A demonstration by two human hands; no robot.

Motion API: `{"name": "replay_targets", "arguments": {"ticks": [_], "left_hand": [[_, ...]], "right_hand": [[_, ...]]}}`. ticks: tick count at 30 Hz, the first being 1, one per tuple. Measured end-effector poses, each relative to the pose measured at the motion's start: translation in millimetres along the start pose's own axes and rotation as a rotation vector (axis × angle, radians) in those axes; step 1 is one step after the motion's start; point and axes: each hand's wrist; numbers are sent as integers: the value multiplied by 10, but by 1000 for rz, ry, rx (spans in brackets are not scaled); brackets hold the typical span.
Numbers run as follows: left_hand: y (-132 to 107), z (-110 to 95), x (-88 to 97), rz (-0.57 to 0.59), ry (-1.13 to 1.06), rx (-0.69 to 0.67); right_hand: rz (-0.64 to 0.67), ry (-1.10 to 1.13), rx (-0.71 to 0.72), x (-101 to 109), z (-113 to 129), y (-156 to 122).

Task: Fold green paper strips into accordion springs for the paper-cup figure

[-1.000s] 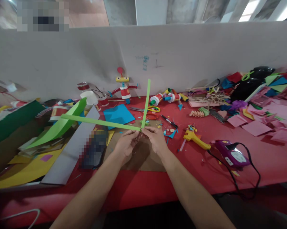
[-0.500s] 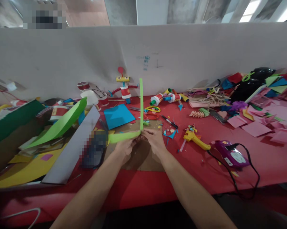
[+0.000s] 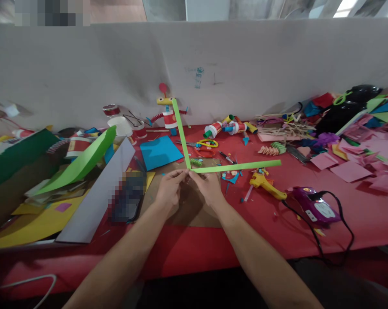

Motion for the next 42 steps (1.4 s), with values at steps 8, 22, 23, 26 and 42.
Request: {"name": "replay_targets", "arguments": {"ticks": [8, 22, 23, 26, 42], "left_hand": [[11, -34, 17, 76, -103, 91], [28, -95, 74, 136, 30, 64], [28, -95, 75, 136, 40, 62], [29, -95, 77, 136, 42, 62], [66, -112, 88, 60, -115, 171]], "right_hand": [[-125, 84, -60, 19, -33, 38], [-42, 82, -131, 63, 24, 32], [-36, 80, -138, 67, 30, 30], [-52, 58, -137, 76, 50, 21], [53, 32, -129, 72, 106, -3]]}}
Point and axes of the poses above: each hand's wrist, its own y-axis towards the middle knuckle, its own x-axis out of the back of the hand, z = x × y, and after that the axes turned 13 degrees about -x, right-handed
